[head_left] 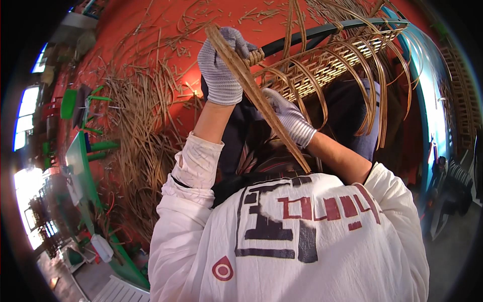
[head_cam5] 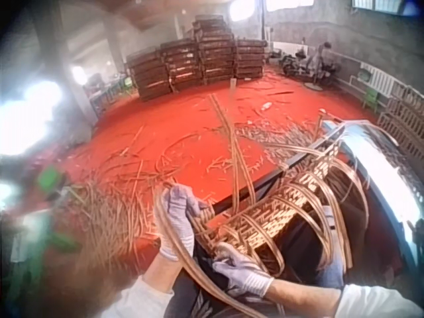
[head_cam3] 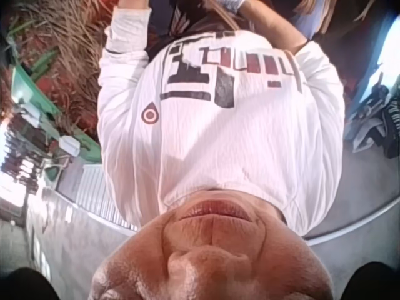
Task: Assembling or weaving a wicker basket using a pneumatic stapler and hand manipulation of bamboo strips.
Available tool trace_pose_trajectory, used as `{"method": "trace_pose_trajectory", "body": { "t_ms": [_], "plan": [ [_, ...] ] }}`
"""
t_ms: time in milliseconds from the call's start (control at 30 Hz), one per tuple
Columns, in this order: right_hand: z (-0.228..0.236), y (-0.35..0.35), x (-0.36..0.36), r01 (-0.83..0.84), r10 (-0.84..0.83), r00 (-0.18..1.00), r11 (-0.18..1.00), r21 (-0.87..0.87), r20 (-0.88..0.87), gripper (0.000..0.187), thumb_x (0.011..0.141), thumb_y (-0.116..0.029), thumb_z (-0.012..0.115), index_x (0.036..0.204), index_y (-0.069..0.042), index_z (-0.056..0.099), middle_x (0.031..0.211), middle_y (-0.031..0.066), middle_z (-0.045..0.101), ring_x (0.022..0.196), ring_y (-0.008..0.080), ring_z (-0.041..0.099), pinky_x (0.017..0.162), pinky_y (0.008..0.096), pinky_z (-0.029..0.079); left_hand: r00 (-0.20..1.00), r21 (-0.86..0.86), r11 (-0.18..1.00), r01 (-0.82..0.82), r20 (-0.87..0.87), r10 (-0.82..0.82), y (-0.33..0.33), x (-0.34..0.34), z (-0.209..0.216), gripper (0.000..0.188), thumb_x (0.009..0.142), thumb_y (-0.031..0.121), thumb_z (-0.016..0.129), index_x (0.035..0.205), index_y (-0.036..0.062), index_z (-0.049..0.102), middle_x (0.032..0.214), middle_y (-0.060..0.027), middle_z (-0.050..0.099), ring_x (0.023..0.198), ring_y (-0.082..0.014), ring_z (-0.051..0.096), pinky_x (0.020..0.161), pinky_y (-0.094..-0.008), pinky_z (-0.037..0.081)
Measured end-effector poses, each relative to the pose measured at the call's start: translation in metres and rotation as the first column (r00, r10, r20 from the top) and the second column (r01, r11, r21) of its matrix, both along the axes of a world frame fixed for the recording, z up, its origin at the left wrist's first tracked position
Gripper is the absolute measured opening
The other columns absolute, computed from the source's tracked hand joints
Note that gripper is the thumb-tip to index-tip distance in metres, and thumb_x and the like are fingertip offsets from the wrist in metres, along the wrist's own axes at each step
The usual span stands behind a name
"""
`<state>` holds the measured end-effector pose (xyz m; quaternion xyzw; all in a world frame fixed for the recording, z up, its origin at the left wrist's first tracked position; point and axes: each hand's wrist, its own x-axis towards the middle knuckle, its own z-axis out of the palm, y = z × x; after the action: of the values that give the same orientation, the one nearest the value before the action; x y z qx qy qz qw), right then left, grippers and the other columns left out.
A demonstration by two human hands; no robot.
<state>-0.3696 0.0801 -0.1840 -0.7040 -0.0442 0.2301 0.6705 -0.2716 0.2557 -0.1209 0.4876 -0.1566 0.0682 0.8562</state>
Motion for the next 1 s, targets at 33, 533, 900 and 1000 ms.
{"method": "trace_pose_trajectory", "body": {
  "t_ms": [33, 533, 900, 1000],
  "plan": [
    [-0.002, -0.002, 0.004, -0.023, 0.023, 1.000, 0.999, -0.024, 0.005, 0.059, 0.090, -0.017, 0.070, 0.143, -0.012, 0.044, 0.109, 0.0112, 0.066, 0.096, 0.0171, 0.064, 0.081, 0.0300, 0.053, 1.000, 0.009, 1.000, -0.013, 0.006, 0.013, -0.003, -0.001, 0.003, 0.034, 0.101, 0.036, 0.042, 0.090, 0.0076, 0.057, 0.079, -0.0076, 0.058, 0.064, -0.0225, 0.061, 0.073, -0.0457, 0.056],
    [0.009, 0.009, -0.009, 0.104, -0.118, 0.990, 0.980, 0.169, 0.077, 0.038, 0.091, -0.007, 0.067, 0.126, -0.003, 0.054, 0.103, 0.0098, 0.066, 0.096, 0.0149, 0.063, 0.088, 0.0281, 0.051, 0.958, 0.194, 0.941, -0.277, 0.131, 0.255, -0.021, -0.025, 0.036, 0.037, 0.103, 0.033, 0.053, 0.080, 0.0033, 0.057, 0.065, -0.0078, 0.058, 0.061, -0.0232, 0.063, 0.065, -0.0429, 0.057],
    [0.033, 0.006, -0.004, -0.012, 0.003, 0.992, 0.997, 0.073, 0.125, 0.048, 0.091, -0.007, 0.068, 0.134, 0.002, 0.049, 0.114, 0.0123, 0.065, 0.110, 0.0172, 0.062, 0.100, 0.0300, 0.048, 0.988, 0.046, 0.987, -0.154, 0.041, 0.152, -0.022, -0.050, 0.054, 0.037, 0.105, 0.031, 0.049, 0.083, 0.0034, 0.059, 0.059, -0.0023, 0.048, 0.056, -0.0165, 0.053, 0.071, -0.0324, 0.049],
    [0.023, 0.007, 0.001, -0.014, 0.009, 0.979, 1.000, 0.027, 0.202, 0.041, 0.090, -0.007, 0.068, 0.127, 0.001, 0.055, 0.112, 0.0107, 0.065, 0.106, 0.0173, 0.063, 0.095, 0.0302, 0.050, 0.969, -0.043, 0.973, -0.228, -0.107, 0.222, -0.016, -0.053, 0.050, 0.038, 0.105, 0.032, 0.048, 0.083, 0.0032, 0.059, 0.057, -0.0005, 0.044, 0.049, -0.0143, 0.048, 0.072, -0.0338, 0.050]
  ]
}}
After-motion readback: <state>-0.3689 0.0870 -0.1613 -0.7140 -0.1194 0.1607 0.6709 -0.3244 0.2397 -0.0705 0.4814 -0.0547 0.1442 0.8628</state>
